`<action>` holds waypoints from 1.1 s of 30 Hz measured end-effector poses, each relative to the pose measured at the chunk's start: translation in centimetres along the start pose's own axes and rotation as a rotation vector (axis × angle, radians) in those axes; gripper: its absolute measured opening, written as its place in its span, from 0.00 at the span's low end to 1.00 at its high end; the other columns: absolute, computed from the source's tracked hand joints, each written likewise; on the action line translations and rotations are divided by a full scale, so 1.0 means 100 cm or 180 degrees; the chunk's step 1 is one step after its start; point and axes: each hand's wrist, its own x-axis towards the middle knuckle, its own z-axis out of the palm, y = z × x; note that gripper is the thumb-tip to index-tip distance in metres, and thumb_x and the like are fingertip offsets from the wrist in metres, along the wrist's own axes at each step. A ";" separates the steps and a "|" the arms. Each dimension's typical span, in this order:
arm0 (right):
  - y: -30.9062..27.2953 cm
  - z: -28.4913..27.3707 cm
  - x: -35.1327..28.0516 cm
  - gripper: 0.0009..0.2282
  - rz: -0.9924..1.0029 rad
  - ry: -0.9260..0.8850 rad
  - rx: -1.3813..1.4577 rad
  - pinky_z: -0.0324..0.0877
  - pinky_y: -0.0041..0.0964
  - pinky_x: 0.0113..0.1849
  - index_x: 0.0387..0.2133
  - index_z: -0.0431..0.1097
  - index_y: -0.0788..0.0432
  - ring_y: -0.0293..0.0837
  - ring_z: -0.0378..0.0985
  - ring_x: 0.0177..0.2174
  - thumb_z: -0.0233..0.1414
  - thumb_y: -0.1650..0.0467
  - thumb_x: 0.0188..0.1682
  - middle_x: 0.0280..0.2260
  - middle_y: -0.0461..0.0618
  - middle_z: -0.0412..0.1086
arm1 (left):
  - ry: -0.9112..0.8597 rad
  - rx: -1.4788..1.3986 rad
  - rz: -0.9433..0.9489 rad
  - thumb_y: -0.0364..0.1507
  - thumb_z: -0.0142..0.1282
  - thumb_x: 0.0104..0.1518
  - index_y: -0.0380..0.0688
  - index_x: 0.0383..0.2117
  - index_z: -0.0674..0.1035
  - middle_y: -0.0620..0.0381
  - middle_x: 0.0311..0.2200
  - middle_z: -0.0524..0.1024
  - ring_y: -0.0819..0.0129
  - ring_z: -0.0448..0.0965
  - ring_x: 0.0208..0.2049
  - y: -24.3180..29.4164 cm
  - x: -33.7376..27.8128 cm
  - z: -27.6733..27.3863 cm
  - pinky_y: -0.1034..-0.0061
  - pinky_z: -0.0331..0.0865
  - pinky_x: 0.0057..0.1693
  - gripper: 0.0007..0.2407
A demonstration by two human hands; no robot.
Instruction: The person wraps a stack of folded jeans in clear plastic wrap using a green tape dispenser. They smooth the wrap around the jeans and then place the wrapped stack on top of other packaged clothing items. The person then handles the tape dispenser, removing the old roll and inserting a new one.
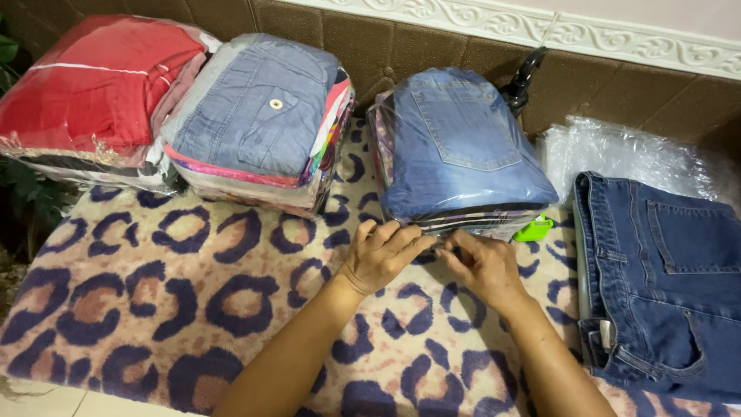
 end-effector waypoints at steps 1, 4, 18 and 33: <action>-0.003 0.000 0.000 0.06 0.0002 0.0003 0.0002 0.70 0.44 0.22 0.29 0.73 0.44 0.52 0.75 0.16 0.60 0.60 0.44 0.10 0.45 0.62 | -0.0002 -0.0001 0.0003 0.30 0.59 0.62 0.62 0.34 0.82 0.69 0.37 0.74 0.69 0.69 0.39 0.000 0.000 0.000 0.72 0.60 0.46 0.03; -0.008 0.004 0.000 0.06 0.0034 0.0175 -0.0017 0.70 0.41 0.22 0.28 0.72 0.43 0.50 0.74 0.15 0.60 0.60 0.45 0.10 0.43 0.61 | -0.0007 -0.0001 0.0031 0.30 0.59 0.62 0.61 0.34 0.82 0.68 0.37 0.75 0.69 0.70 0.39 -0.001 0.001 -0.001 0.72 0.60 0.45 0.03; -0.013 0.020 -0.008 0.13 0.0700 0.0859 -0.1126 0.71 0.47 0.25 0.23 0.74 0.46 0.55 0.78 0.20 0.64 0.54 0.42 0.12 0.50 0.69 | 0.0026 0.0098 -0.0036 0.35 0.62 0.61 0.61 0.31 0.82 0.69 0.36 0.75 0.70 0.70 0.39 0.001 0.007 -0.005 0.71 0.60 0.47 0.02; 0.020 -0.001 -0.022 0.18 0.1157 0.0882 -0.1304 0.69 0.54 0.27 0.20 0.70 0.47 0.58 0.79 0.23 0.63 0.50 0.42 0.13 0.52 0.67 | 0.0295 -0.0145 -0.1066 0.57 0.58 0.51 0.49 0.64 0.62 0.38 0.65 0.60 0.30 0.59 0.67 0.016 0.021 0.019 0.35 0.53 0.66 0.38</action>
